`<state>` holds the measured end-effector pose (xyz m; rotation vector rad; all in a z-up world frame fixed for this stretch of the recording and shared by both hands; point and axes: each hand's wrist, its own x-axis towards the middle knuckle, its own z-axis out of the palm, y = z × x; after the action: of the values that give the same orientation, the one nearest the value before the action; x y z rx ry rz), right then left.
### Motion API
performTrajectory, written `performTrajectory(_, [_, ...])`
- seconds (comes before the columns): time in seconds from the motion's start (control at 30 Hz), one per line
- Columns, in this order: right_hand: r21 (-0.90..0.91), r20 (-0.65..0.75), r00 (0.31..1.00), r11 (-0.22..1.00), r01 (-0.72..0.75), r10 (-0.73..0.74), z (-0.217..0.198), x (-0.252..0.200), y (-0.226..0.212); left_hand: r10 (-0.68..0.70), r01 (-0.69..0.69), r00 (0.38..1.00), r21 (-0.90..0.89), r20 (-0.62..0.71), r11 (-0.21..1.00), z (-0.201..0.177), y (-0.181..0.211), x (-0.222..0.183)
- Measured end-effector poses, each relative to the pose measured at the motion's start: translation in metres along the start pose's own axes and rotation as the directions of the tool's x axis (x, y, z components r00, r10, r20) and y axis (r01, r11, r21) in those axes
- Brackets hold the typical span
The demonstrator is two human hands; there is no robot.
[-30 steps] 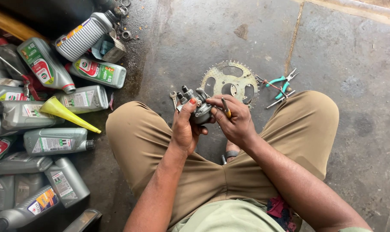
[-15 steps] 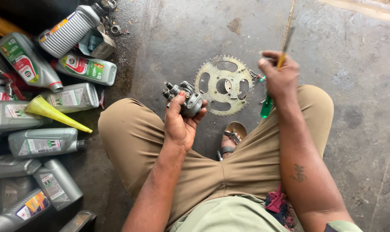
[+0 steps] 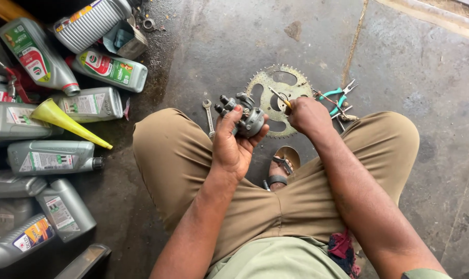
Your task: Using a screwdriver to adjust and disassemble parts of a motorcycle carburetor while sitting on a workshop floor.
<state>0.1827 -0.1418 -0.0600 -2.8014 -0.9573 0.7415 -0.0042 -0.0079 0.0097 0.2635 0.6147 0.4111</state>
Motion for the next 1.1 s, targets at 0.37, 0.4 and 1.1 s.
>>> performTrajectory(0.37, [-0.105, -0.084, 0.99, 0.989, 0.1, -0.109, 0.038, 0.014, 0.024, -0.097, 0.098, 0.994, -0.011, 0.045, 0.995, 0.0, 0.002, -0.006])
performTrajectory(0.4, [-0.105, -0.088, 0.99, 0.989, 0.103, -0.112, 0.035, 0.012, 0.02, -0.093, 0.094, 0.994, -0.01, 0.048, 0.996, 0.0, 0.003, -0.006])
performTrajectory(1.1, [0.865, -0.33, 0.94, 0.37, 0.339, -0.09, -0.018, -0.078, -0.059, -0.128, 0.128, 0.992, 0.042, -0.003, 0.991, -0.011, -0.007, 0.004])
